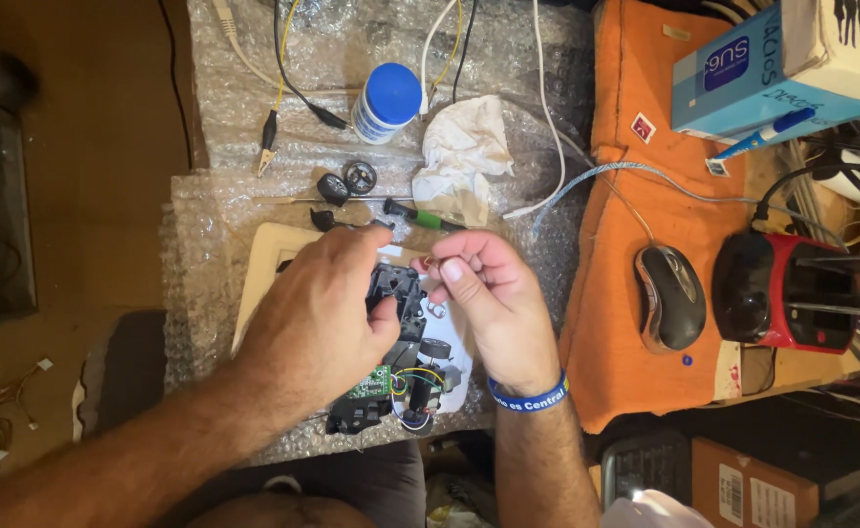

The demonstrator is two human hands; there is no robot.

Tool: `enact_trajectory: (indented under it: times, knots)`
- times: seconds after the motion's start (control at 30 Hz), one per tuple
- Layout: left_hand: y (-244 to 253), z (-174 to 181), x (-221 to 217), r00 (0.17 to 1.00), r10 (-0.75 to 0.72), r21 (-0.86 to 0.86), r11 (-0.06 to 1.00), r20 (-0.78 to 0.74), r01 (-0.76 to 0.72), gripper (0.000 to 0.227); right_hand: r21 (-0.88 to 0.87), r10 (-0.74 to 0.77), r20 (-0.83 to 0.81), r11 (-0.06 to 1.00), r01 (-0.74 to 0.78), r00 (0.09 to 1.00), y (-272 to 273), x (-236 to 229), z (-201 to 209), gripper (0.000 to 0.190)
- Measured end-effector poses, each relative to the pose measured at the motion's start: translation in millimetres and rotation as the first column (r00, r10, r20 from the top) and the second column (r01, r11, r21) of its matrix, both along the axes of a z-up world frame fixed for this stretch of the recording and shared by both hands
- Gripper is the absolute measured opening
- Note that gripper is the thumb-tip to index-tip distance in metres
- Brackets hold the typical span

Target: Repairing an electronic component by manipulating wires and small parts with hands and pliers

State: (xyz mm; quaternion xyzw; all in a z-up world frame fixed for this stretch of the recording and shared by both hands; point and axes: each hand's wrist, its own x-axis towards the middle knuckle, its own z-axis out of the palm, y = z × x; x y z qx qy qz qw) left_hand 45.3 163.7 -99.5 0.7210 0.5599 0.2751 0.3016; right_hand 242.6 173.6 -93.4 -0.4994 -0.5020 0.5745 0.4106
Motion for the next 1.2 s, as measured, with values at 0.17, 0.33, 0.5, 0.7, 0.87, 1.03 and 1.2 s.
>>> enact_trajectory:
  times: [0.17, 0.33, 0.5, 0.7, 0.87, 1.03, 1.2]
  knots:
    - [-0.4, 4.7, 2.9, 0.998, 0.003, 0.036, 0.999, 0.07, -0.006, 0.06, -0.031, 0.048, 0.036, 0.998, -0.047, 0.998, -6.2, 4.2, 15.4, 0.02]
    - [-0.5, 8.1, -0.7, 0.986, -0.015, -0.082, 0.996, 0.167, 0.029, 0.06, -0.021, 0.136, 0.105, 0.991, -0.135, 0.985, -10.0, 10.2, 25.4, 0.021]
    - [-1.2, 13.6, -1.9, 0.965, -0.027, -0.081, 0.995, 0.261, 0.05, 0.055, 0.065, 0.084, 0.19, 0.993, -0.098, 0.978, -16.9, 10.8, 30.2, 0.019]
    - [-17.2, 15.3, 3.1, 0.97, 0.002, -0.016, 1.0, 0.243, 0.002, 0.053, 0.094, 0.025, 0.113, 0.995, -0.036, 0.993, -27.9, 12.2, 29.6, 0.019]
    - [-27.4, 11.8, 7.9, 0.979, 0.057, -0.091, 0.995, 0.196, -0.04, 0.047, 0.089, -0.018, 0.01, 0.996, 0.017, 1.0, -35.0, 12.6, 22.8, 0.019]
    - [-34.3, 6.4, 12.9, 0.979, 0.034, -0.023, 0.999, 0.201, -0.03, 0.033, 0.067, -0.036, -0.005, 0.997, 0.036, 0.999, -39.7, 12.4, 24.3, 0.018]
    - [-35.6, 7.2, 17.5, 0.97, 0.055, 0.078, 0.994, 0.238, -0.076, 0.029, 0.086, -0.032, -0.019, 0.996, 0.034, 0.999, -43.3, 12.3, 28.8, 0.02]
